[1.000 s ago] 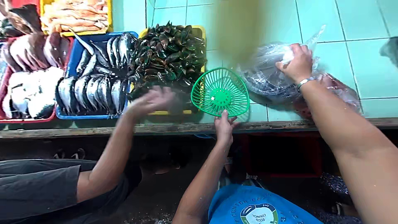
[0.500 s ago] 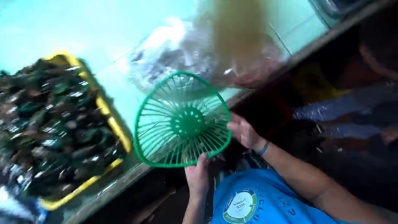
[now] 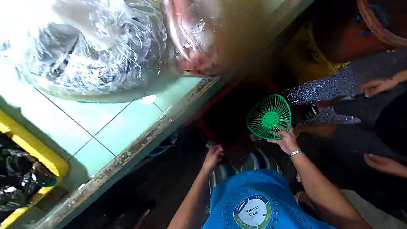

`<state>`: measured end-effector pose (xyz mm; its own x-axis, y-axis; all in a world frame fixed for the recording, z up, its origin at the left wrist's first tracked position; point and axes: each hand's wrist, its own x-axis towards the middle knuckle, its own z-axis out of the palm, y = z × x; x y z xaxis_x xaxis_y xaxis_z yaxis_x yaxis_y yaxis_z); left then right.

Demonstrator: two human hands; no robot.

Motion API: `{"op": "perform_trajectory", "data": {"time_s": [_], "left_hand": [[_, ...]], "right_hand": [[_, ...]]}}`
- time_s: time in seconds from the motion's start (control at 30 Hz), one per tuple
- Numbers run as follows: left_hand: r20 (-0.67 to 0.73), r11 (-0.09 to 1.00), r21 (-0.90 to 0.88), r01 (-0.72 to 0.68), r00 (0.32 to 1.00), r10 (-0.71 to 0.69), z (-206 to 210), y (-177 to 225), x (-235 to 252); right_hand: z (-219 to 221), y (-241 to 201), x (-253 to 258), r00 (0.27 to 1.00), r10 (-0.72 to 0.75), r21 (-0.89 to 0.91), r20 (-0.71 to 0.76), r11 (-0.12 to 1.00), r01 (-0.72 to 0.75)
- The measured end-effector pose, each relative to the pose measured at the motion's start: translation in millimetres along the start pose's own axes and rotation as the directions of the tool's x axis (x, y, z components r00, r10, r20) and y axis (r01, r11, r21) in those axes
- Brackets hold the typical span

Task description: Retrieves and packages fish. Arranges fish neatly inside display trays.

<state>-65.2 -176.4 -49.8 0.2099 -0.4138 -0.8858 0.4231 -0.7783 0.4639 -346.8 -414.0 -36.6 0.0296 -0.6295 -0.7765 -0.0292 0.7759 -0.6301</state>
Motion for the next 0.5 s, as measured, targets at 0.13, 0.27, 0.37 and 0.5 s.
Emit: {"op": "perform_trajectory", "data": {"time_s": [0.13,0.27,0.37,0.5], "left_hand": [[-0.465,0.943,-0.322,0.086,0.853,-0.237,-8,-72,32],[-0.570,0.867,-0.491,0.079,0.724,-0.389,40,-145,66],[-0.497,0.888,-0.374,0.268,0.750,-0.436,95,-160,96],[-0.661,0.940,-0.222,0.260,0.669,-0.341,131,-135,128]], "right_hand": [[4,14,90,0.993,0.121,-0.212,0.011,0.970,-0.116],[25,12,153,0.987,0.137,-0.471,0.086,0.878,-0.081],[37,-4,188,0.989,0.029,-0.660,0.146,0.748,0.075],[55,-7,231,0.988,-0.098,-0.813,0.122,0.561,0.156]]}}
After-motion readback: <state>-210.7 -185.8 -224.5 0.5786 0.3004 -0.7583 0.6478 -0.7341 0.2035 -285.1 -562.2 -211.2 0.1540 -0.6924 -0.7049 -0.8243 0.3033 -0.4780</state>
